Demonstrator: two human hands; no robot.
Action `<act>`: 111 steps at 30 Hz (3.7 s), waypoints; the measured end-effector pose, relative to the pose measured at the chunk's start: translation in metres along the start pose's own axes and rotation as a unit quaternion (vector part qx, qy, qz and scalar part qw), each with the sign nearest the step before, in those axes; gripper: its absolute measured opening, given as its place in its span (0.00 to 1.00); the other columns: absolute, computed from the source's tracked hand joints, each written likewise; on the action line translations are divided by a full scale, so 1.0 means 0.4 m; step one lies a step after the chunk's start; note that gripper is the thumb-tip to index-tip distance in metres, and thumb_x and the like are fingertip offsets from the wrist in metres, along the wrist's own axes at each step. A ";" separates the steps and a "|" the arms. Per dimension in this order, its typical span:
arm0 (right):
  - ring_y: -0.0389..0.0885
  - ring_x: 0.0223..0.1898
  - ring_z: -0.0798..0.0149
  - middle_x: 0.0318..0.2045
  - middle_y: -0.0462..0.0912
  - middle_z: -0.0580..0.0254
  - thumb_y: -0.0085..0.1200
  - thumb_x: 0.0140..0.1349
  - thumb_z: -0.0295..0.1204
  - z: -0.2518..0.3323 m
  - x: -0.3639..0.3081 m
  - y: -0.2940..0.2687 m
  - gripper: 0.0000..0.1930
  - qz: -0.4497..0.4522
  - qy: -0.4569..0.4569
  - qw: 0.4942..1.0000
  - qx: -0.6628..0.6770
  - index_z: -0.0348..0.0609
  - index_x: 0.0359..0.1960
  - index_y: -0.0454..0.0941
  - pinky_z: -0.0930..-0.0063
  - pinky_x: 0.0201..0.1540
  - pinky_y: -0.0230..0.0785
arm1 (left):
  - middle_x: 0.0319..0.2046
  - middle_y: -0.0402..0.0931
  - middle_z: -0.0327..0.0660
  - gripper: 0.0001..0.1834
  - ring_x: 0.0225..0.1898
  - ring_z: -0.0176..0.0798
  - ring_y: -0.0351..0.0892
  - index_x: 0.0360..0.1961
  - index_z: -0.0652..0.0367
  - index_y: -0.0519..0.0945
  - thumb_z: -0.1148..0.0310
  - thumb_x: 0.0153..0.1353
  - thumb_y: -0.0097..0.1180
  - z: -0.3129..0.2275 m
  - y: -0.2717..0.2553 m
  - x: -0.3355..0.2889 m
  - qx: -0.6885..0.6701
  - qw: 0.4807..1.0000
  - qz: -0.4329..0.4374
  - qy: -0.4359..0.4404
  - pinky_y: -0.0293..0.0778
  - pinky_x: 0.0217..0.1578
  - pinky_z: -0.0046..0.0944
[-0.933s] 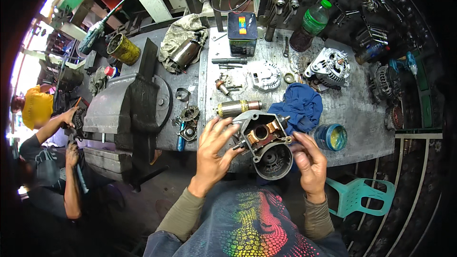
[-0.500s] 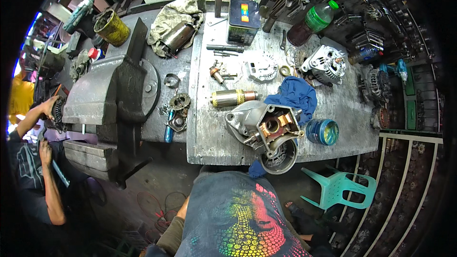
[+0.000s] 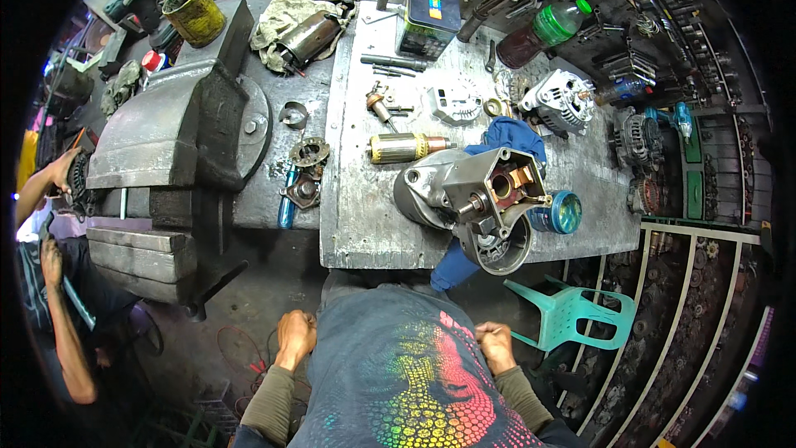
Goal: The person assembles a starter motor by inserting a cylindrical armature into the housing, wiping the exterior with a cloth, and using a screwdriver to adjust internal components. They handle the motor housing, armature, and tools on a cluttered workbench.
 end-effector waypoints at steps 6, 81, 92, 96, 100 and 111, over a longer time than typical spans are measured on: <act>0.82 0.42 0.68 0.42 0.87 0.61 0.68 0.66 0.29 0.479 -0.014 -0.096 0.13 -0.159 -0.285 0.944 -0.049 0.37 0.50 0.88 0.73 0.47 0.74 | 0.39 0.87 0.58 0.14 0.43 0.59 0.90 0.48 0.60 0.90 0.75 0.63 0.60 -0.061 -0.066 -0.057 -0.104 0.994 -0.029 0.020 0.83 0.48 0.52; 0.81 0.27 0.59 0.30 0.83 0.57 0.67 0.66 0.33 0.889 0.140 -0.060 0.15 0.013 -0.463 0.872 -0.160 0.42 0.52 0.87 0.64 0.34 0.74 | 0.41 0.89 0.42 0.17 0.45 0.32 0.85 0.57 0.66 0.85 0.77 0.68 0.64 -0.670 -0.530 -0.158 -0.361 0.838 -0.373 0.170 0.79 0.52 0.34; 0.75 0.25 0.68 0.29 0.81 0.59 0.67 0.64 0.25 0.856 0.153 -0.083 0.14 0.002 -0.464 0.874 -0.147 0.36 0.50 0.86 0.70 0.31 0.70 | 0.40 0.90 0.44 0.17 0.42 0.33 0.88 0.56 0.64 0.86 0.77 0.67 0.65 -0.671 -0.525 -0.172 -0.316 0.852 -0.386 0.159 0.81 0.47 0.36; 0.75 0.25 0.68 0.30 0.82 0.58 0.67 0.65 0.25 0.860 0.150 -0.090 0.14 -0.001 -0.472 0.868 -0.156 0.35 0.50 0.86 0.71 0.31 0.70 | 0.40 0.90 0.45 0.17 0.42 0.35 0.89 0.56 0.62 0.86 0.76 0.67 0.65 -0.654 -0.510 -0.170 -0.310 0.857 -0.388 0.140 0.82 0.47 0.37; 0.76 0.26 0.68 0.31 0.82 0.58 0.67 0.65 0.25 0.872 0.144 -0.085 0.13 -0.004 -0.481 0.861 -0.167 0.35 0.50 0.86 0.71 0.32 0.71 | 0.39 0.90 0.46 0.17 0.42 0.35 0.89 0.56 0.62 0.86 0.76 0.67 0.65 -0.629 -0.505 -0.165 -0.301 0.855 -0.402 0.128 0.82 0.46 0.37; 0.79 0.31 0.67 0.37 0.86 0.56 0.66 0.66 0.29 0.853 0.174 -0.084 0.15 0.003 -0.458 0.870 -0.185 0.35 0.51 0.86 0.71 0.35 0.73 | 0.42 0.90 0.46 0.17 0.45 0.35 0.89 0.57 0.62 0.85 0.73 0.68 0.65 -0.620 -0.481 -0.170 -0.306 0.861 -0.384 0.130 0.82 0.48 0.36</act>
Point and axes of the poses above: each hand's wrist, its own x-axis towards the middle knuckle, its own y-axis out of the palm, z = x × y, the point moved 7 cm from there along x, towards the middle knuckle
